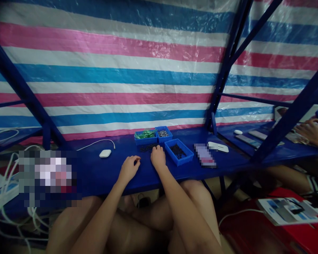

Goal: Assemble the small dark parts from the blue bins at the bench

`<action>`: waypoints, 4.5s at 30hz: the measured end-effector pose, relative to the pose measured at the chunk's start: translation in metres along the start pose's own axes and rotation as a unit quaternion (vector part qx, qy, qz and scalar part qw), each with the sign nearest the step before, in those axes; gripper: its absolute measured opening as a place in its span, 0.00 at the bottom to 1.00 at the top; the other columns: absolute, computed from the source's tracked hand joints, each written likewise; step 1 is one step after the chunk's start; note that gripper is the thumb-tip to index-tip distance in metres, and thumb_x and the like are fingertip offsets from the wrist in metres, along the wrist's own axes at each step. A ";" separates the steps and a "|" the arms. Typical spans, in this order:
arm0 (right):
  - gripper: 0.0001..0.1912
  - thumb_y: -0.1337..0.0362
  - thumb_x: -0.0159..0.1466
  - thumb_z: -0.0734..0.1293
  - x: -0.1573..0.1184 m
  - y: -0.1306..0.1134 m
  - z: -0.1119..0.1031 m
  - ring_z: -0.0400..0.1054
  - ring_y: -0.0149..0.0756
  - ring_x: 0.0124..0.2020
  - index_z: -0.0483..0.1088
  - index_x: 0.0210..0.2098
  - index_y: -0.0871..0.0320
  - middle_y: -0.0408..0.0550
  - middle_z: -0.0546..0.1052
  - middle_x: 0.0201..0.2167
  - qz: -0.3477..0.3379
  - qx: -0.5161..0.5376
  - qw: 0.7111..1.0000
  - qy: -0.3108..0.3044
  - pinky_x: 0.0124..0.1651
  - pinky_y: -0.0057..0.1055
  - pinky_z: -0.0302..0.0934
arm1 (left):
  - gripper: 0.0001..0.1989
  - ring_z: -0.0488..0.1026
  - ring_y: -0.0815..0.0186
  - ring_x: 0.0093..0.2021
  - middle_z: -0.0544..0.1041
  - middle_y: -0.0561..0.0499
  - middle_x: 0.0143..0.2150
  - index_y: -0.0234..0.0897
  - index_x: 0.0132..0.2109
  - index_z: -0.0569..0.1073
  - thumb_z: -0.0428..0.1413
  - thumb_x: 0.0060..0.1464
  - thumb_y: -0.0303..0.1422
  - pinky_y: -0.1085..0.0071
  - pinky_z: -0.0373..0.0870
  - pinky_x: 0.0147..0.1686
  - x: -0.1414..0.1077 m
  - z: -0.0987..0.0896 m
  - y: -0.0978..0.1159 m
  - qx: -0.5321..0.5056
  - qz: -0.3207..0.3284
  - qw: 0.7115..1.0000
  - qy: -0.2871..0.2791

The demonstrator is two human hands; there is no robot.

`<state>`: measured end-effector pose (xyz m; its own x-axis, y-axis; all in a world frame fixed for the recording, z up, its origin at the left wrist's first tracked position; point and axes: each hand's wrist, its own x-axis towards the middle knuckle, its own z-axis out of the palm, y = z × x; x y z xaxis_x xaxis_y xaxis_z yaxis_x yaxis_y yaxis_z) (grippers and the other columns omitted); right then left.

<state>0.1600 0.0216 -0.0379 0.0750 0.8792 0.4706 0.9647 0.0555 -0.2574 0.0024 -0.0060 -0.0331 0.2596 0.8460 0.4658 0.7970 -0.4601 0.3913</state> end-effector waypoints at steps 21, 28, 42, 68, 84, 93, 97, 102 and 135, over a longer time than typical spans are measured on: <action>0.09 0.65 0.63 0.54 -0.036 -0.018 -0.008 0.61 0.33 0.36 0.63 0.33 0.58 0.47 0.68 0.31 -0.059 0.235 0.970 -0.029 0.40 0.29 0.54 | 0.14 0.72 0.64 0.37 0.76 0.48 0.38 0.37 0.39 0.74 0.48 0.52 0.39 0.69 0.66 0.40 0.007 0.005 -0.005 -0.209 -0.026 0.978 0.014; 0.09 0.66 0.62 0.54 -0.039 -0.021 -0.011 0.62 0.35 0.37 0.64 0.34 0.58 0.49 0.69 0.32 -0.086 0.200 0.975 -0.037 0.40 0.29 0.54 | 0.12 0.72 0.66 0.36 0.76 0.50 0.37 0.37 0.37 0.73 0.49 0.51 0.37 0.72 0.66 0.38 0.006 0.001 0.000 -0.246 -0.022 0.969 0.012; 0.09 0.60 0.58 0.58 -0.037 -0.021 -0.021 0.66 0.31 0.30 0.67 0.29 0.56 0.42 0.72 0.27 -0.007 0.352 0.935 -0.043 0.35 0.26 0.57 | 0.08 0.70 0.67 0.33 0.75 0.50 0.32 0.37 0.36 0.74 0.51 0.48 0.29 0.73 0.65 0.35 0.004 0.008 -0.006 -0.198 0.025 0.979 -0.026; 0.11 0.64 0.55 0.57 -0.034 -0.013 -0.019 0.67 0.32 0.33 0.68 0.34 0.58 0.44 0.73 0.30 0.050 0.432 0.900 -0.001 0.39 0.29 0.59 | 0.06 0.68 0.70 0.28 0.73 0.51 0.28 0.35 0.33 0.71 0.50 0.48 0.29 0.74 0.63 0.29 0.008 0.015 0.012 -0.230 0.019 0.973 -0.030; 0.09 0.60 0.55 0.60 -0.033 -0.014 -0.020 0.67 0.32 0.32 0.69 0.30 0.57 0.44 0.74 0.29 0.034 0.421 0.906 -0.029 0.38 0.28 0.59 | 0.08 0.70 0.68 0.31 0.73 0.50 0.30 0.35 0.33 0.70 0.49 0.49 0.34 0.72 0.67 0.33 0.012 0.010 0.008 -0.307 -0.069 0.948 0.053; 0.08 0.63 0.58 0.57 -0.037 -0.017 -0.020 0.67 0.33 0.33 0.67 0.33 0.56 0.44 0.74 0.30 0.003 0.380 0.924 -0.045 0.37 0.28 0.59 | 0.10 0.71 0.66 0.36 0.75 0.49 0.35 0.36 0.35 0.72 0.51 0.49 0.36 0.69 0.67 0.39 0.012 0.005 0.011 -0.326 -0.042 0.944 0.041; 0.08 0.62 0.57 0.58 -0.036 -0.018 -0.022 0.66 0.32 0.33 0.68 0.31 0.56 0.44 0.73 0.30 -0.006 0.364 0.931 -0.018 0.38 0.28 0.58 | 0.10 0.72 0.66 0.34 0.75 0.50 0.32 0.35 0.34 0.71 0.50 0.49 0.37 0.71 0.67 0.36 0.012 0.006 0.011 -0.330 -0.050 0.941 0.052; 0.13 0.58 0.59 0.56 -0.035 -0.017 -0.026 0.66 0.32 0.32 0.68 0.30 0.57 0.44 0.73 0.29 0.028 0.389 0.921 0.013 0.37 0.27 0.57 | 0.09 0.71 0.68 0.30 0.74 0.50 0.30 0.35 0.33 0.70 0.50 0.49 0.36 0.74 0.67 0.31 0.010 0.010 0.009 -0.307 -0.057 0.949 0.039; 0.11 0.57 0.56 0.61 -0.034 -0.016 -0.018 0.65 0.31 0.33 0.69 0.31 0.57 0.44 0.72 0.29 -0.007 0.405 0.914 -0.004 0.39 0.26 0.56 | 0.08 0.69 0.65 0.35 0.75 0.48 0.33 0.36 0.36 0.73 0.53 0.46 0.29 0.71 0.64 0.36 0.008 0.013 0.009 -0.147 0.003 0.987 -0.060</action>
<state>0.1466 -0.0179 -0.0350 0.0585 0.8787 0.4738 0.4615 0.3971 -0.7933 0.0189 0.0002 -0.0356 0.3412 0.8606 0.3781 0.6067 -0.5088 0.6108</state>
